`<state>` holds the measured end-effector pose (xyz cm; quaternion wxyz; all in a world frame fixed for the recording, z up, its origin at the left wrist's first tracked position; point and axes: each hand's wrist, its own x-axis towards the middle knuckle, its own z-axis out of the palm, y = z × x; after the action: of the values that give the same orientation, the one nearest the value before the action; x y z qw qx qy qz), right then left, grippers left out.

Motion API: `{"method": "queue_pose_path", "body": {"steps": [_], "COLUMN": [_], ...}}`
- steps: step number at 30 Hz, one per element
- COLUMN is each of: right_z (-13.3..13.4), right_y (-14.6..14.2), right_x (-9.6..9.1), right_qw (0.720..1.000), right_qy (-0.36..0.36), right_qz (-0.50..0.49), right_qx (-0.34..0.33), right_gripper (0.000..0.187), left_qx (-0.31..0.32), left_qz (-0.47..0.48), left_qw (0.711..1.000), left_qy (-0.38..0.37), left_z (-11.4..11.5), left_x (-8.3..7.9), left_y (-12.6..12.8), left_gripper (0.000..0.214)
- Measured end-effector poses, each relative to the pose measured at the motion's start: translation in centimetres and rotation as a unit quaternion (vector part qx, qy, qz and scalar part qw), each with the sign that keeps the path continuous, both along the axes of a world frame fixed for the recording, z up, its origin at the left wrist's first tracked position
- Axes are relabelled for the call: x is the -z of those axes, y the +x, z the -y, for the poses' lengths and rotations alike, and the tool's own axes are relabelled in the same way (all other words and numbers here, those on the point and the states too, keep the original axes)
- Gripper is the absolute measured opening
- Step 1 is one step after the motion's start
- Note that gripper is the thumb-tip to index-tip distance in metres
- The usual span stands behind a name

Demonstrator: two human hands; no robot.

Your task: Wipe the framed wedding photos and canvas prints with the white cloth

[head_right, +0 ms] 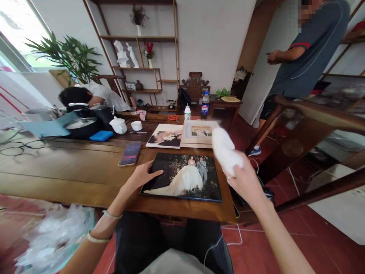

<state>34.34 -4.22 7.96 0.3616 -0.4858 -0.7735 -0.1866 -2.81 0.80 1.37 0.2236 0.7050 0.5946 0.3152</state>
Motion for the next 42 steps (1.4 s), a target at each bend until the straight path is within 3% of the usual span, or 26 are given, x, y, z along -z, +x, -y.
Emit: {"method": "queue_pose_path", "body": {"steps": [3,5,13,17,21,24,27,30,32,42], "right_z": [0.3,0.5,0.3,1.1,2.0,2.1,2.0,1.9,1.9,1.7], "right_y": [-1.8,-2.5,-0.5,-1.4,-2.9,-3.4,-3.5,-3.5,-3.4,-3.3], "right_x": [2.6,3.7,2.5,4.1,6.1,6.6,6.7,6.9,7.1,8.0], "right_qw": [0.978,0.967,0.983,0.976,0.977,0.978,0.978,0.979,0.98,0.982], "right_qy": [-0.086,-0.102,0.007,-0.059,-0.124,-0.126,-0.113,-0.109,-0.108,-0.083], "right_qz": [0.155,0.191,0.164,0.177,0.121,0.097,0.085,0.07,0.066,0.055], "right_qx": [-0.114,-0.134,-0.08,-0.111,-0.126,-0.133,-0.154,-0.159,-0.156,-0.162], "right_gripper": [0.021,0.024,0.027,0.028,0.037,0.039,0.042,0.041,0.04,0.037], "left_qx": [-0.028,-0.052,-0.126,-0.147,-0.157,-0.114,0.001,0.104,0.137,0.119], "left_qz": [0.007,-0.013,-0.121,-0.11,-0.08,-0.045,-0.009,0.029,0.051,0.09], "left_qw": [0.999,0.998,0.985,0.983,0.984,0.988,0.99,0.987,0.984,0.984], "left_qy": [0.025,0.028,0.016,0.014,0.033,0.092,0.138,0.12,0.103,0.095], "left_z": [0.4,0.7,1.0,1.1,1.4,1.5,1.5,1.5,1.6,2.5], "left_x": [0.5,0.9,2.2,2.3,2.5,2.5,2.0,1.4,1.2,1.5], "left_y": [0.4,0.7,1.6,1.9,1.9,1.7,1.4,1.0,0.9,0.4], "left_gripper": [0.053,0.056,0.069,0.071,0.069,0.062,0.05,0.042,0.039,0.036]}}
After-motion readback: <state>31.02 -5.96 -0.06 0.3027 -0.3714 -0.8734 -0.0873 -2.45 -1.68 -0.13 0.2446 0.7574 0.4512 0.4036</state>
